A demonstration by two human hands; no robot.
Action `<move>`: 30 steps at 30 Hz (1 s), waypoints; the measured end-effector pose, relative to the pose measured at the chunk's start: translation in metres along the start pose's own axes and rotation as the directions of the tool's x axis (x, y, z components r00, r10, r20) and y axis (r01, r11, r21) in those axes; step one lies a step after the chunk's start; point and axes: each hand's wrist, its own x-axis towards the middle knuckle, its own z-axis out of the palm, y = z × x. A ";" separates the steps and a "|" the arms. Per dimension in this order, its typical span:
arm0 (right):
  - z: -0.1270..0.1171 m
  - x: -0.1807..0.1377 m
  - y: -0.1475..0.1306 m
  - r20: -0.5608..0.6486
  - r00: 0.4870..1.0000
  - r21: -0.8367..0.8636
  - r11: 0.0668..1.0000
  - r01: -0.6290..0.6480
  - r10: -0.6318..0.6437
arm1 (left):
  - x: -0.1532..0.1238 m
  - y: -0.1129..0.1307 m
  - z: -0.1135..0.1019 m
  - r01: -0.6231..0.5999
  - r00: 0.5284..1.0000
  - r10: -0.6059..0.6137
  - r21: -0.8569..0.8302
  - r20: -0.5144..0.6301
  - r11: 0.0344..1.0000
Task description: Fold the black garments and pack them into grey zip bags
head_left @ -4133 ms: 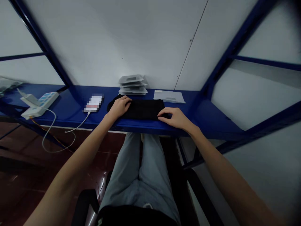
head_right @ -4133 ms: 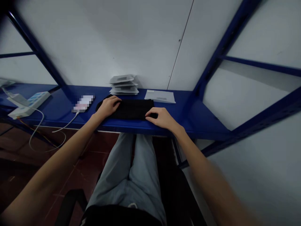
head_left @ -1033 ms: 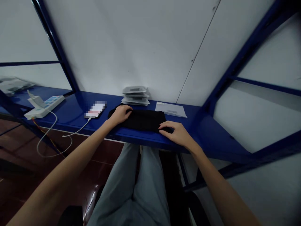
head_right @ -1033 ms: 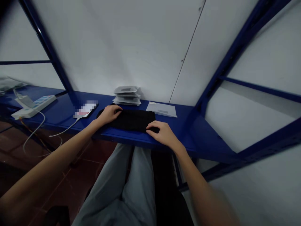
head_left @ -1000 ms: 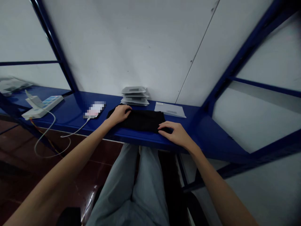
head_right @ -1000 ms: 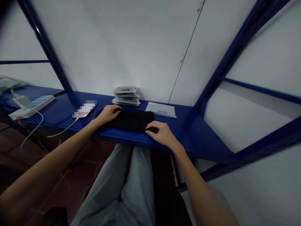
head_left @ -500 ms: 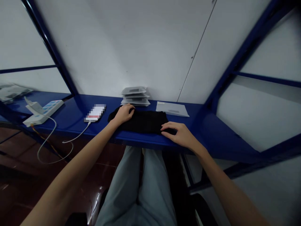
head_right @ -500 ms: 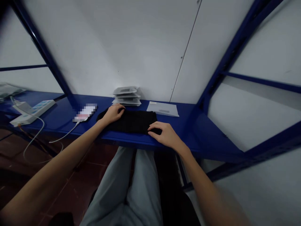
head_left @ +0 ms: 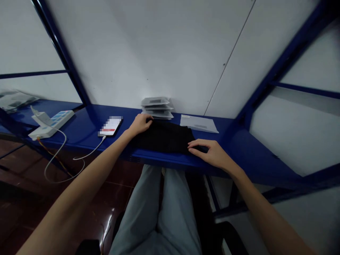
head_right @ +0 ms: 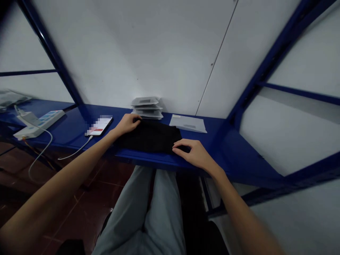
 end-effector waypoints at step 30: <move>0.034 0.140 0.078 -0.242 0.941 0.033 0.971 -0.237 0.237 | 0.001 -0.018 0.015 0.105 0.994 -0.105 -0.030 -0.023 0.994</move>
